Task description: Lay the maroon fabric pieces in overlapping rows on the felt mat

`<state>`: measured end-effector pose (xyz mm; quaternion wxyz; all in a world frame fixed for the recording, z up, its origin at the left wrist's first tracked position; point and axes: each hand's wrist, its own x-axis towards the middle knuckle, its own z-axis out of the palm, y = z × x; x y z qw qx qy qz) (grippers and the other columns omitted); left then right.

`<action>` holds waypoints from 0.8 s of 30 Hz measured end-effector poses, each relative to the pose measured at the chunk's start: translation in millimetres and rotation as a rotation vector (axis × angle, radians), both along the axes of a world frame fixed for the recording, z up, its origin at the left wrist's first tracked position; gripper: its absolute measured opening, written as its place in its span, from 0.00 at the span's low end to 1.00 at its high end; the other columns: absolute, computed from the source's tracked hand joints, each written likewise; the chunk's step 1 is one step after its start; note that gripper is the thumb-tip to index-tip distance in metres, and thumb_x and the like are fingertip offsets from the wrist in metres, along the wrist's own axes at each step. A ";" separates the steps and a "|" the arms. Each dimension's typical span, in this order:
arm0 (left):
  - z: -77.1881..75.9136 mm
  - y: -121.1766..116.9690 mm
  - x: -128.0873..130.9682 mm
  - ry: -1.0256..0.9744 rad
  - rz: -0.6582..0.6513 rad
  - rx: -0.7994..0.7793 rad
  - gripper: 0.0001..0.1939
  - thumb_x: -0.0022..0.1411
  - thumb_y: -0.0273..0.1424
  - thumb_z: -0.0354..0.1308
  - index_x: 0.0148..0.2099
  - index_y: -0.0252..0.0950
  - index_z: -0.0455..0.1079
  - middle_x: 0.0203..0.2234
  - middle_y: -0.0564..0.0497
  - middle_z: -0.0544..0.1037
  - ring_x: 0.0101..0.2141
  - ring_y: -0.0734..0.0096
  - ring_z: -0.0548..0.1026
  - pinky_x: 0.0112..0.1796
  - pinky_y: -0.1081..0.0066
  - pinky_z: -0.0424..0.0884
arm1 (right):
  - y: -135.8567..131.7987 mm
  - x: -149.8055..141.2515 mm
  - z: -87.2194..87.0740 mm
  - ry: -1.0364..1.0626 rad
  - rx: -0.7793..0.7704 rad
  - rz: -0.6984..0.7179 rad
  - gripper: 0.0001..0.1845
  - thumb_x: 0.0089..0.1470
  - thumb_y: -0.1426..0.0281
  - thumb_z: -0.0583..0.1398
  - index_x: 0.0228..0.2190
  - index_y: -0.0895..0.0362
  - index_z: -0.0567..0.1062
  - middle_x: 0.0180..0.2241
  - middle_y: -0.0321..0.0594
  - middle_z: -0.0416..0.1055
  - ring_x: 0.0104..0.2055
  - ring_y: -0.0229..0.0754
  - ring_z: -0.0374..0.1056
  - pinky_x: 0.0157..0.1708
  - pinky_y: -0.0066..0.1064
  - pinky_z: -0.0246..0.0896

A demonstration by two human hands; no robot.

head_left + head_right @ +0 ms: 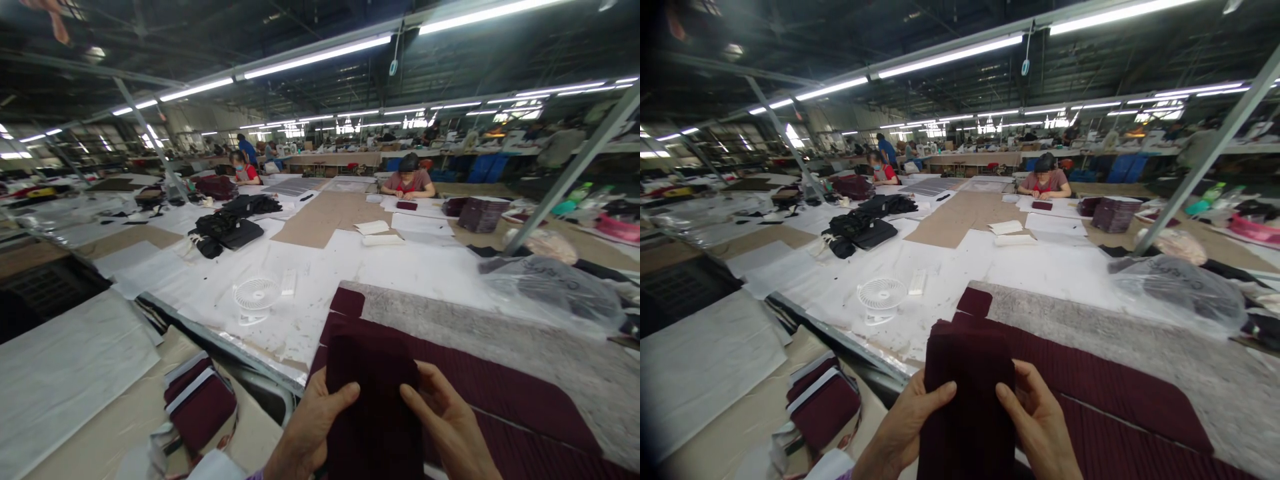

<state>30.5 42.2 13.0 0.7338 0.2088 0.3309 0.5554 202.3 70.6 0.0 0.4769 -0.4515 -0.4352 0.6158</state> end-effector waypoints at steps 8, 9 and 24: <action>-0.6 -2.0 -3.1 0.026 -0.081 0.045 0.19 0.51 0.26 0.65 0.47 0.33 0.73 0.37 0.43 0.81 0.38 0.61 0.78 0.46 0.60 0.69 | 1.8 2.8 3.6 0.092 -0.046 -0.045 0.28 0.45 0.59 0.67 0.48 0.47 0.69 0.47 0.43 0.74 0.53 0.52 0.66 0.47 0.39 0.65; -0.7 -2.2 -3.3 0.032 -0.079 0.040 0.19 0.50 0.26 0.66 0.47 0.33 0.74 0.36 0.44 0.81 0.37 0.62 0.78 0.46 0.60 0.70 | 1.8 2.7 3.6 0.118 -0.053 -0.047 0.27 0.44 0.60 0.67 0.47 0.47 0.70 0.47 0.43 0.74 0.50 0.51 0.68 0.47 0.39 0.66; 3.9 3.4 -0.4 -0.027 0.093 0.057 0.16 0.51 0.24 0.65 0.44 0.34 0.74 0.38 0.44 0.81 0.41 0.60 0.78 0.49 0.59 0.68 | -7.3 -14.6 1.1 0.029 -0.193 0.067 0.18 0.44 0.59 0.67 0.37 0.53 0.80 0.34 0.39 0.81 0.38 0.52 0.75 0.38 0.38 0.72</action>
